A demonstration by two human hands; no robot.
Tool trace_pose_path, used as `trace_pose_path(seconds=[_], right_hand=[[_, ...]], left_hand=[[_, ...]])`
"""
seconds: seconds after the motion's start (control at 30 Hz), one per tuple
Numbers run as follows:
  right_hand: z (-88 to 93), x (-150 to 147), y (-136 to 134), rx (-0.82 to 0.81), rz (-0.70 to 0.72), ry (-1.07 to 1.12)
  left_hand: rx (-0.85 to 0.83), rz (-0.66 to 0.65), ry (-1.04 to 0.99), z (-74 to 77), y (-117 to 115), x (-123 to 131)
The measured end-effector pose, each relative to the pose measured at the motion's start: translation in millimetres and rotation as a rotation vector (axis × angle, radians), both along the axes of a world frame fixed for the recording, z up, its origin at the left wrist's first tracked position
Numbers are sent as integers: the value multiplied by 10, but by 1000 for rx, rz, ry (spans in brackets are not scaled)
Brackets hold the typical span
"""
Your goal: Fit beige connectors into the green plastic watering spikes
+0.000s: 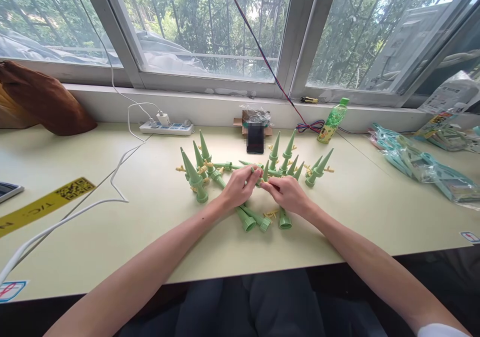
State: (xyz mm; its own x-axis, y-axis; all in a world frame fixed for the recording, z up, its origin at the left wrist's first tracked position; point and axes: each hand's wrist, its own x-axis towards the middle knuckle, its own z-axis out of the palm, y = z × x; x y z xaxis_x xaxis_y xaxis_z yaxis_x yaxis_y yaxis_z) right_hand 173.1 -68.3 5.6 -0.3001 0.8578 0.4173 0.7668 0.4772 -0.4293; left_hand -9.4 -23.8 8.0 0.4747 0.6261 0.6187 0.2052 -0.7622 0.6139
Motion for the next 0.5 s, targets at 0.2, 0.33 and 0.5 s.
trace_pose_path(seconds=[0.2,0.33,0.5], right_hand=[[28,-12,-9,9,-66,1],[34,-21,-13,10,-82,8],[35,-21,-12,10,-83,16]], left_hand=[[-14,-14,-28,-39,26,-4],[-29,-34,-29,-43,33,-6],[-38,-39,-47,-47,32,-5]])
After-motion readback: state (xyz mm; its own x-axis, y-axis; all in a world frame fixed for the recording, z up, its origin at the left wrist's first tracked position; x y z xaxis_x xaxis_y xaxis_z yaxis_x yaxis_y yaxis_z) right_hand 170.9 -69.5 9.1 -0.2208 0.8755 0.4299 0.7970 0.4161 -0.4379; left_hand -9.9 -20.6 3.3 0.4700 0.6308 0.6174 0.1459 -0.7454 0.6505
